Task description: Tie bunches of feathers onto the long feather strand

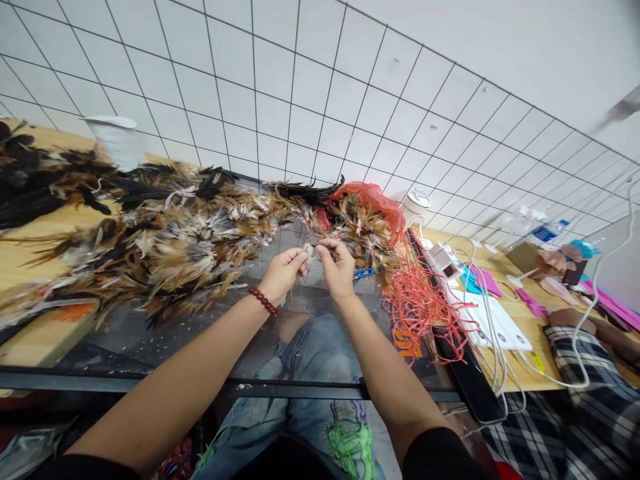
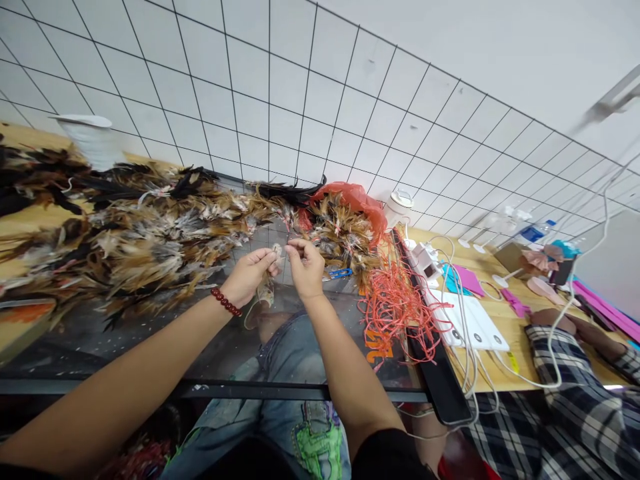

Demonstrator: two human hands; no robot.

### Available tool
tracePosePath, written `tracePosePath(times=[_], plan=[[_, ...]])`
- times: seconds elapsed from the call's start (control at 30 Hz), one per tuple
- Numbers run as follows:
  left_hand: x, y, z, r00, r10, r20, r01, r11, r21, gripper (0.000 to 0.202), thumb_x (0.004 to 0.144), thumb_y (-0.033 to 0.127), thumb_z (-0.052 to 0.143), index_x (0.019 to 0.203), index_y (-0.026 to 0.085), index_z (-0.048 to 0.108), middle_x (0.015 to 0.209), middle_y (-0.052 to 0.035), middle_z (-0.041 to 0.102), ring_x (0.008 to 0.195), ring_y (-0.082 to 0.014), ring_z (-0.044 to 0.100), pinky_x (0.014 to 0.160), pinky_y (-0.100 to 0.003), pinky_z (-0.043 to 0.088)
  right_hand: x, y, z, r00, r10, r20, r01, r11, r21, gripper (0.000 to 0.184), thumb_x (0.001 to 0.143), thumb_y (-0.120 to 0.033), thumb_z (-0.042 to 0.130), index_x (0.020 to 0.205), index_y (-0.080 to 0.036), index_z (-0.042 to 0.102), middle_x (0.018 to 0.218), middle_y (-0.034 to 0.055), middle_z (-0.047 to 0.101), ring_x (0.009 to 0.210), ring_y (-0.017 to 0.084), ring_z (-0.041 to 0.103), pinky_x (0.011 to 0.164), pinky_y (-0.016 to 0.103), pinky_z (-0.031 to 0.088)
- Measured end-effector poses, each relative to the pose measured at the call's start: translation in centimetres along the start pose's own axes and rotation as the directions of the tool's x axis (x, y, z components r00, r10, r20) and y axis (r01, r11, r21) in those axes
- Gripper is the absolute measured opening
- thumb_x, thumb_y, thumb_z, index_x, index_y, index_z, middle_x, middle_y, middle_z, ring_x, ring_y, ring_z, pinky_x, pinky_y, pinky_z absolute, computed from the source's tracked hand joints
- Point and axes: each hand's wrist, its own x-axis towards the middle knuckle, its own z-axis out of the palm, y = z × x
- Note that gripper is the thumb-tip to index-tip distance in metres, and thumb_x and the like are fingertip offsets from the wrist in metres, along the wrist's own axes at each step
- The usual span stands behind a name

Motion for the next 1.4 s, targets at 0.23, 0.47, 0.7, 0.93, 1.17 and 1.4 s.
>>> tracePosePath(times=[0.23, 0.47, 0.7, 0.93, 1.17, 1.4], plan=[[0.2, 0.2, 0.0, 0.992, 0.003, -0.126, -0.007, 0.999, -0.034, 0.020, 0.073, 0.032, 0.069, 0.064, 0.016, 0.060, 0.051, 0.0025, 0.049, 0.051, -0.0100, 0.045, 0.056, -0.023, 0.036, -0.1, 0.1, 0.0, 0.978, 0.166, 0.126, -0.184, 0.971, 0.153, 0.029, 0.074, -0.044, 0.069, 0.085, -0.018, 0.064, 0.077, 0.0005, 0.061, 0.066, 0.011, 0.050, 0.065, 0.024, 0.045], [0.0, 0.5, 0.0, 0.997, 0.049, -0.058, -0.047, 0.998, 0.028, 0.022, 0.076, 0.033, 0.065, 0.061, 0.017, 0.059, 0.052, 0.0020, 0.049, 0.053, -0.0107, 0.044, 0.058, -0.023, 0.036, -0.1, -0.1, 0.0, 0.986, 0.051, 0.157, -0.041, 0.997, -0.066, 0.023, 0.083, -0.039, 0.059, 0.075, -0.018, 0.060, 0.069, -0.0011, 0.055, 0.066, 0.011, 0.049, 0.066, 0.024, 0.042], [0.2, -0.1, -0.4, 0.997, 0.071, -0.005, -0.069, 0.977, 0.199, 0.023, 0.076, 0.034, 0.063, 0.060, 0.017, 0.061, 0.053, 0.0005, 0.053, 0.054, -0.0119, 0.046, 0.058, -0.024, 0.035, -0.2, -0.6, 0.0, 0.991, -0.077, 0.110, 0.095, 0.980, -0.173, 0.019, 0.085, -0.033, 0.057, 0.074, -0.017, 0.061, 0.075, 0.0014, 0.061, 0.074, 0.013, 0.054, 0.073, 0.026, 0.043], [0.1, 0.3, -0.2, 0.996, -0.070, 0.049, 0.073, 0.995, -0.072, 0.025, 0.068, 0.038, 0.073, 0.064, 0.015, 0.063, 0.050, 0.0023, 0.047, 0.051, -0.0101, 0.046, 0.053, -0.023, 0.035, 0.7, 0.8, -0.3, 0.958, 0.206, 0.202, -0.243, 0.952, 0.183, 0.035, 0.077, -0.046, 0.065, 0.100, -0.020, 0.068, 0.092, 0.0026, 0.066, 0.070, 0.011, 0.054, 0.068, 0.024, 0.047], [0.0, 0.4, -0.2, 0.977, -0.143, 0.158, 0.167, 0.974, -0.150, 0.031, 0.063, 0.039, 0.079, 0.060, 0.014, 0.061, 0.050, 0.0020, 0.046, 0.049, -0.0089, 0.044, 0.050, -0.023, 0.034, 0.6, 0.8, -0.4, 0.848, 0.283, 0.449, -0.429, 0.863, 0.267, 0.040, 0.068, -0.051, 0.072, 0.092, -0.019, 0.071, 0.070, -0.0020, 0.063, 0.065, 0.011, 0.055, 0.066, 0.026, 0.049], [0.0, 0.6, -0.5, 0.958, -0.240, 0.159, 0.240, 0.971, 0.018, 0.027, 0.063, 0.037, 0.078, 0.065, 0.013, 0.067, 0.054, -0.0023, 0.059, 0.050, -0.0109, 0.050, 0.050, -0.022, 0.036, 0.7, 0.3, -0.6, 0.887, 0.310, 0.343, -0.406, 0.877, 0.257, 0.033, 0.061, -0.047, 0.078, 0.063, -0.018, 0.063, 0.054, -0.0039, 0.058, 0.054, 0.011, 0.053, 0.058, 0.026, 0.046]])
